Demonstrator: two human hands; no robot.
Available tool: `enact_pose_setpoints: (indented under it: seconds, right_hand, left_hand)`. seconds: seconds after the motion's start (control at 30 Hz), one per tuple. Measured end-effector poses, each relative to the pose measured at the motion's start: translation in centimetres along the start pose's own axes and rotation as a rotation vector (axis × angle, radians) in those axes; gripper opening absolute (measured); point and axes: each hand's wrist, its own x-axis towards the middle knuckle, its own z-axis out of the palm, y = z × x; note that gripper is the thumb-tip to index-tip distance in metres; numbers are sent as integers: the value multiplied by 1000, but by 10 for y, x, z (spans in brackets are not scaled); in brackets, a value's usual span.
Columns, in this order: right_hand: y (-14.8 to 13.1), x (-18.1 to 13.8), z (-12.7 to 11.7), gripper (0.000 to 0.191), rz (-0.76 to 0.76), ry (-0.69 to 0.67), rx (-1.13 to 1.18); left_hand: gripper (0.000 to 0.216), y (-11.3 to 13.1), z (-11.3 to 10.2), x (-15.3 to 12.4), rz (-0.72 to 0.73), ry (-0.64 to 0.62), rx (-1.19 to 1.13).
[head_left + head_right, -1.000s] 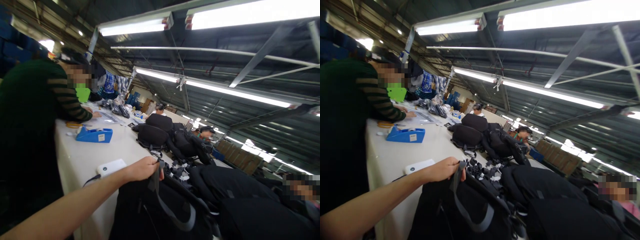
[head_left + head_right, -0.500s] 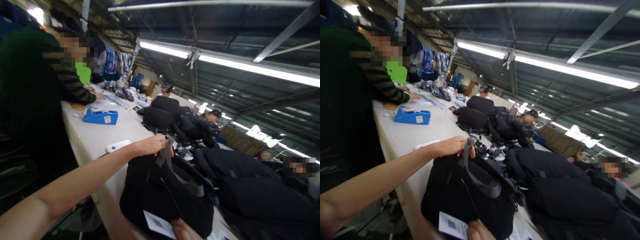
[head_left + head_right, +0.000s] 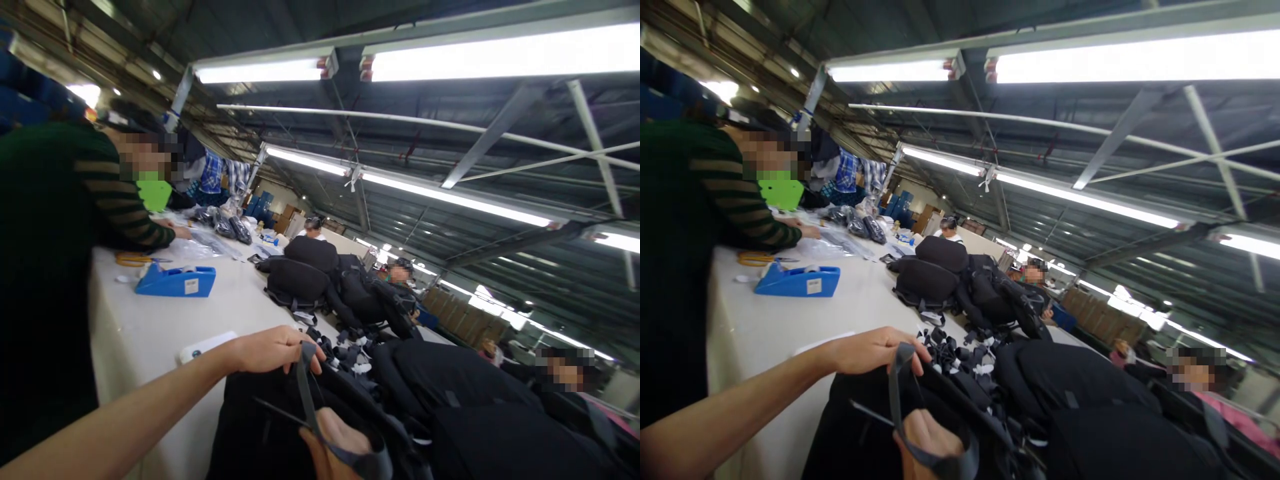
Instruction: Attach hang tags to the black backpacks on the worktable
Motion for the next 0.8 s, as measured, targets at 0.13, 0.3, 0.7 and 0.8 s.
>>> enact_pose_setpoints:
  seconds: [0.13,0.3,0.7,0.8]
  right_hand:
    - [8,17,-14,42,54,-45,346]
    - [14,20,-10,67,384,-241,808]
    - [14,27,-10,13,162,-228,535]
    - [7,28,-21,18,-11,-174,428]
  left_hand:
    - [28,-4,-2,-1,107,45,149]
    - [27,-3,1,-7,169,62,320]
    - [22,5,-1,-5,-35,102,570]
    - [22,16,-2,-12,-76,6,540]
